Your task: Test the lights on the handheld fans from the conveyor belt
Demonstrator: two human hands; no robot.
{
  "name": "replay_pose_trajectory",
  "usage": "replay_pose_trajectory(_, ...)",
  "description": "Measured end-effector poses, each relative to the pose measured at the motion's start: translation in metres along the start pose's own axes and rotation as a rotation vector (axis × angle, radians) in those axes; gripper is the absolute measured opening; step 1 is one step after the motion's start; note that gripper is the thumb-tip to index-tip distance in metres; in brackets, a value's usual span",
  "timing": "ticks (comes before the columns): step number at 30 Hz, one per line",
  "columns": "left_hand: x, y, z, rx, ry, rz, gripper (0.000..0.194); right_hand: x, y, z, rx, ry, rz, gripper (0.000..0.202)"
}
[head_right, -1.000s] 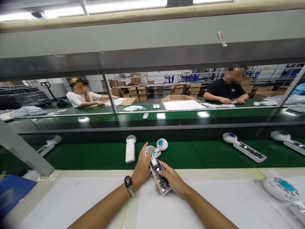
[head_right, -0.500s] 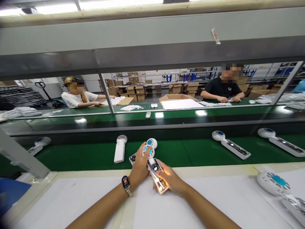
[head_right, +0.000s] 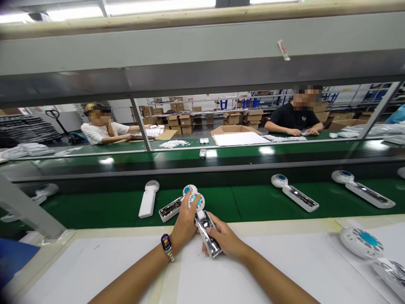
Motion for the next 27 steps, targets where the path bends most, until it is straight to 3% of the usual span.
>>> replay_pose_trajectory(7, -0.0018, -0.0002, 0.0024, -0.012, 0.035, 0.006, 0.069, 0.0023, 0.0036, -0.0031, 0.01, 0.042, 0.014, 0.053)
replay_pose_trajectory(13, -0.0083, -0.0014, 0.0074, 0.063, -0.002, 0.063, 0.07, 0.0035, 0.0033, -0.0022, 0.015, 0.111, 0.072, 0.055)
replay_pose_trajectory(27, -0.0093, -0.0013, 0.0086, 0.076, -0.057, 0.074, 0.072, 0.0004, -0.0009, 0.002, 0.032, 0.118, 0.094, 0.057)
Point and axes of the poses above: each hand's wrist, its own y-axis towards the middle knuckle, its own x-axis out of the back of the hand, z = x × y, the point moved 9 cm from there along y, towards the middle knuckle, and after that the axes turned 2 degrees about x, right-handed, at the moved point
